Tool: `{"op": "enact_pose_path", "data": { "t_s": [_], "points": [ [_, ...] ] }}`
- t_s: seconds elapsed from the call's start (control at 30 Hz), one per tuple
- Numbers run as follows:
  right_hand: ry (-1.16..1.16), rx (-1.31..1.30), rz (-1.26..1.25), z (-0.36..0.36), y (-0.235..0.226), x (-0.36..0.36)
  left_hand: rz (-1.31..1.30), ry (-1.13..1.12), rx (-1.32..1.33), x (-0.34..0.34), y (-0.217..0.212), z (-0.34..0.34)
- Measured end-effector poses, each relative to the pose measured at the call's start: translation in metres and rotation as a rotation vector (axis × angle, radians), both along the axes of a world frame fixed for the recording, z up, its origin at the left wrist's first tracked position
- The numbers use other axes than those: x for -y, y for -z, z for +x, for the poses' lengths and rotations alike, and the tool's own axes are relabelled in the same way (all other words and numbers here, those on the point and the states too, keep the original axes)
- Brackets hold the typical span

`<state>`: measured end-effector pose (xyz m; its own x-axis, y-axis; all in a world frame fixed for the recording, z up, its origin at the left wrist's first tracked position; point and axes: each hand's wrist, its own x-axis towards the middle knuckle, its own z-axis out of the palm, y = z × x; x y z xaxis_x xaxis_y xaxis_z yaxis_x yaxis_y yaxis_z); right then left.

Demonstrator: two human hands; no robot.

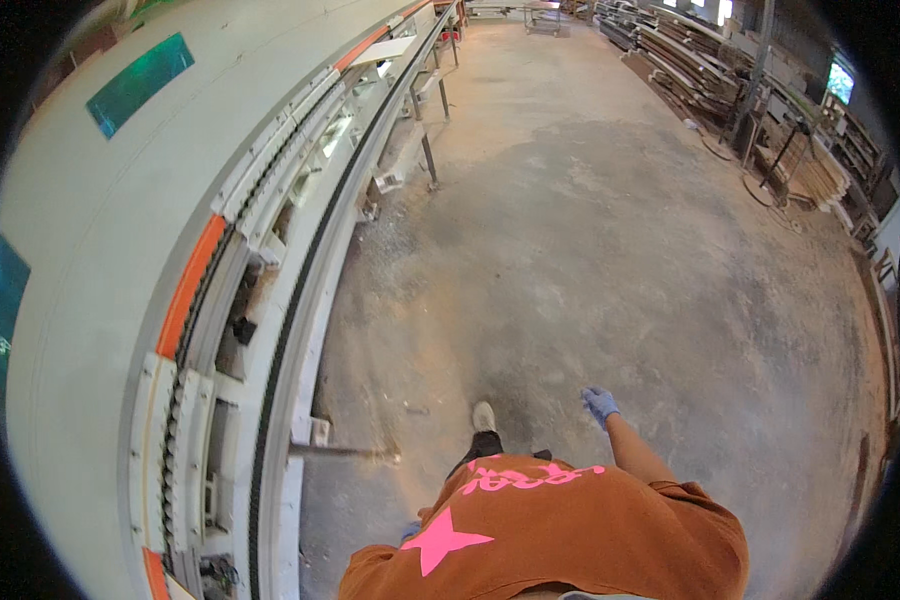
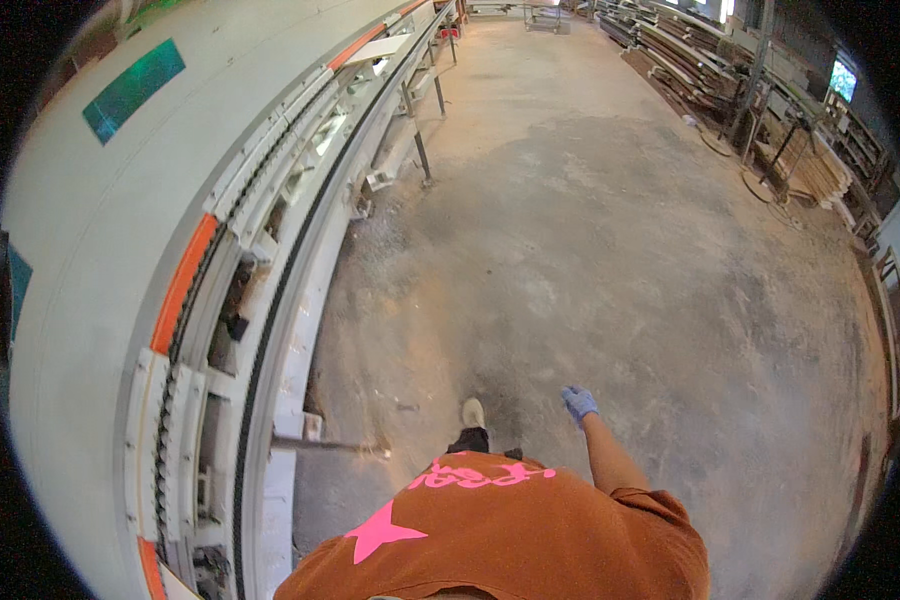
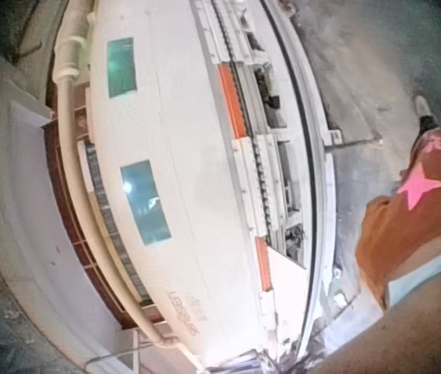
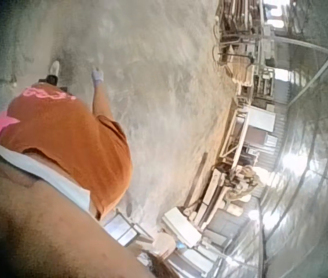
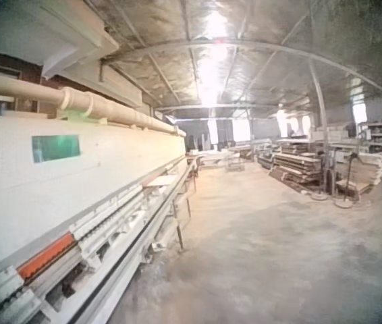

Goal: The person picks up white rectangular panels from a conveyor, stacks them on a workbench, carries them to a table, and places them down. The person then returns to the conveyor to repeat the process.

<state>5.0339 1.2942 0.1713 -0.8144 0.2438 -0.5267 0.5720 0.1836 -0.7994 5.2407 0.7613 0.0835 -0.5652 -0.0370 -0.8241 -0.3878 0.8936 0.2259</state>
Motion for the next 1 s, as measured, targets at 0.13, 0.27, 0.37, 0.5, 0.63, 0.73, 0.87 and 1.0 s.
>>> {"op": "enact_pose_path", "data": {
  "t_s": [0.13, 0.27, 0.37, 0.5, 0.63, 0.73, 0.87, 1.0],
  "points": [
    [-0.157, 0.14, 0.061, -0.092, 0.003, 0.005, -0.065, 0.052, -0.042, 0.012, -0.012, -0.153],
    [0.065, 0.191, 0.114, -0.124, 0.057, -0.068, 0.215, -0.021, -0.316, -0.046, -0.069, -0.405],
    [-0.188, 0.322, 0.385, -0.177, 0.037, -0.078, -0.132, 0.003, -0.819, -0.031, -0.029, -0.555],
    [-0.22, 0.597, 0.411, -0.249, 0.079, -0.152, 0.544, -0.679, -0.643, -0.11, -0.04, -0.747],
    [-0.106, 0.675, 0.462, -0.368, 0.086, -0.226, 0.54, -0.749, -0.421, -0.223, -0.099, -0.847],
    [-0.074, 0.299, 0.343, -0.522, 0.059, -0.247, 0.464, -0.67, -0.311, -0.234, -0.069, -0.876],
    [-0.161, 0.202, 0.172, -0.723, 0.033, -0.248, 0.164, -0.449, -0.287, -0.237, -0.027, -0.891],
    [-0.098, -0.026, 0.056, -0.897, 0.013, -0.242, -0.007, 0.264, -0.114, -0.237, -0.021, -0.95]
  ]
}}
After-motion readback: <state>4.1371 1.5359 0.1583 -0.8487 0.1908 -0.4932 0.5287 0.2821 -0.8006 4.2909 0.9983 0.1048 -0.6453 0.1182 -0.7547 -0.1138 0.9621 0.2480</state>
